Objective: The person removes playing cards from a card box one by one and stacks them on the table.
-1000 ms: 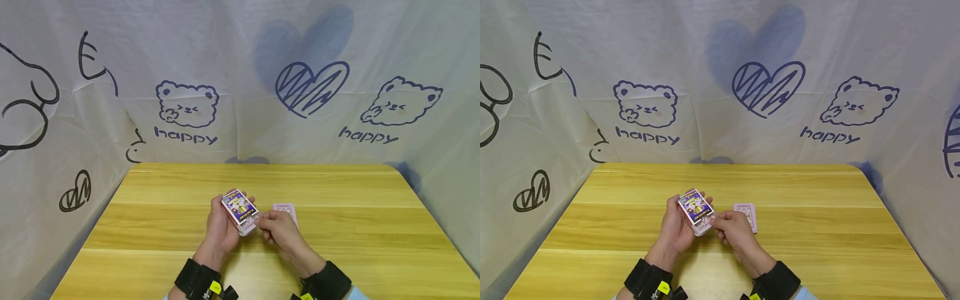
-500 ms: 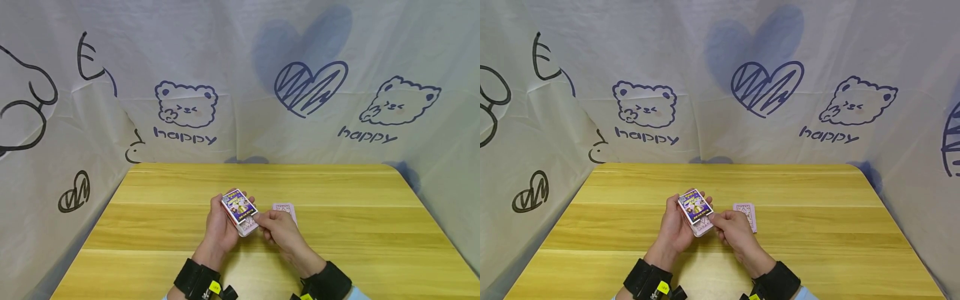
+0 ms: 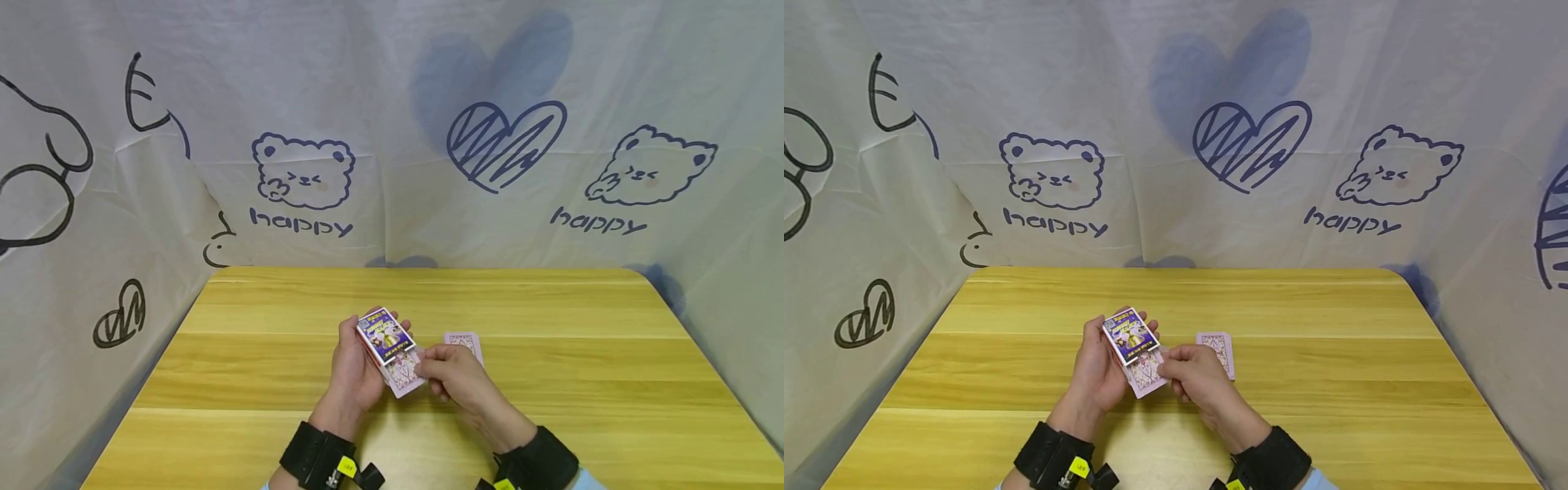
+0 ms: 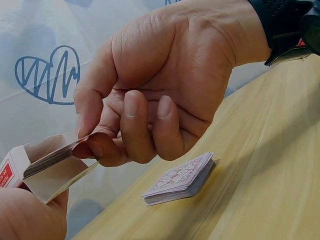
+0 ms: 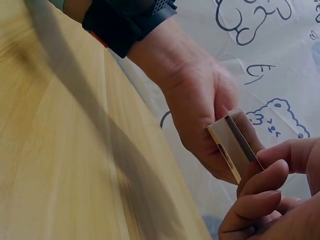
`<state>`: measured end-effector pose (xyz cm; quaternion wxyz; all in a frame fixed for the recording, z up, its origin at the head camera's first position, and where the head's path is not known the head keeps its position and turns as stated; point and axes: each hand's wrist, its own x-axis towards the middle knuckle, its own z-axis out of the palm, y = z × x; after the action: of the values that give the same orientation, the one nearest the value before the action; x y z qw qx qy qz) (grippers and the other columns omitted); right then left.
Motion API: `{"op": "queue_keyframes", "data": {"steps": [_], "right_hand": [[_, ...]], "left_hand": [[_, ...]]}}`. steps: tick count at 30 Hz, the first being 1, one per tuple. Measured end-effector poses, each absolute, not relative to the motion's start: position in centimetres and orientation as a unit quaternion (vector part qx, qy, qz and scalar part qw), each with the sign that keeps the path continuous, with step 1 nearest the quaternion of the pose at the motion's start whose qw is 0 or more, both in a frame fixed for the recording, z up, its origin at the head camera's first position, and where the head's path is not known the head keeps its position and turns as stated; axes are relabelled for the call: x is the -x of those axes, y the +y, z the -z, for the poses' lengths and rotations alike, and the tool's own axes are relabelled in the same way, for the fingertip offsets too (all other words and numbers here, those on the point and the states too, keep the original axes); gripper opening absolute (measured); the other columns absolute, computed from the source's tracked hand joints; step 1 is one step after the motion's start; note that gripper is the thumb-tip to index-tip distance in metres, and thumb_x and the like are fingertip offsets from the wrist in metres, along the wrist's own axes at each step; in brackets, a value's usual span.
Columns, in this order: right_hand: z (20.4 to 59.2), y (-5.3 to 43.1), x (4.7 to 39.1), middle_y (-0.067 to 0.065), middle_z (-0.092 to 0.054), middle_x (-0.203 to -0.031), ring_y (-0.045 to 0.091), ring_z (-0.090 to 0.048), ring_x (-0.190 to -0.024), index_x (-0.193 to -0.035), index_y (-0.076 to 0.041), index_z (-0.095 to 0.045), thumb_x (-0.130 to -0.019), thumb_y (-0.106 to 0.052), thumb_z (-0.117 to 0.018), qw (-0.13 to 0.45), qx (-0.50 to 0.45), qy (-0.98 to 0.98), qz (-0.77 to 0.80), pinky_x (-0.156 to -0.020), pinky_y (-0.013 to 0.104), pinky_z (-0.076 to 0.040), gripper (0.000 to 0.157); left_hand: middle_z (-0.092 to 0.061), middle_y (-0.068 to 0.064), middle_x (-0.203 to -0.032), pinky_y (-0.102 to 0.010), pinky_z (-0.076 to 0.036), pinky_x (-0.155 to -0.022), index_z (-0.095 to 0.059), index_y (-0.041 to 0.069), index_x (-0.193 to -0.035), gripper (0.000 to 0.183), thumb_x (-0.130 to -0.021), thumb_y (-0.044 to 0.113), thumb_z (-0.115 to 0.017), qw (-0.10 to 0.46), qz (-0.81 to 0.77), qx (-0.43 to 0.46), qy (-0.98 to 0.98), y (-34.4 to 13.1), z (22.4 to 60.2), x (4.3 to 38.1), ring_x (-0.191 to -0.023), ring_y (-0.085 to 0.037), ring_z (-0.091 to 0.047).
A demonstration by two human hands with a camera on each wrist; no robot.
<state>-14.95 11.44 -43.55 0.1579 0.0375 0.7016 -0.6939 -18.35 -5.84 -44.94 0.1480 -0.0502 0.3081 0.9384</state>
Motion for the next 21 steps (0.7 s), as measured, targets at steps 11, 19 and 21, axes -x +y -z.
{"op": "queue_keyframes", "data": {"steps": [11,19,21], "right_hand": [[43.56,11.76,14.93,-0.004,-0.051,-0.057,0.008,-0.038,-0.046,-0.081,0.003,-0.064,-0.085,-0.019,-0.071,0.153,-0.035,0.726,0.670,-0.041,0.021,-0.029,0.023],[43.28,12.23,14.85,-0.004,-0.055,-0.057,0.006,-0.035,-0.042,-0.086,0.007,-0.067,-0.084,-0.014,-0.070,0.171,-0.011,0.730,0.661,-0.038,0.018,-0.025,0.021],[43.15,12.40,14.81,-0.004,-0.055,-0.056,0.006,-0.033,-0.041,-0.085,0.007,-0.066,-0.084,-0.013,-0.070,0.177,-0.006,0.730,0.660,-0.038,0.019,-0.024,0.021]], "left_hand": [[-0.035,-0.017,-0.148,-0.047,-0.045,-0.103,-0.036,0.012,-0.140,0.051,-0.102,0.045,-0.026,0.161,-0.936,0.047,0.311,-5.78,44.92,18.27,-0.126,-0.033,-0.049],[-0.042,-0.015,-0.142,-0.047,-0.045,-0.103,-0.036,0.010,-0.141,0.052,-0.103,0.044,-0.026,0.153,-0.937,0.056,0.309,-5.86,44.99,18.36,-0.125,-0.034,-0.050],[-0.041,-0.016,-0.142,-0.047,-0.044,-0.104,-0.035,0.009,-0.140,0.053,-0.103,0.044,-0.025,0.148,-0.939,0.058,0.306,-5.95,45.01,18.40,-0.125,-0.035,-0.050]]}}
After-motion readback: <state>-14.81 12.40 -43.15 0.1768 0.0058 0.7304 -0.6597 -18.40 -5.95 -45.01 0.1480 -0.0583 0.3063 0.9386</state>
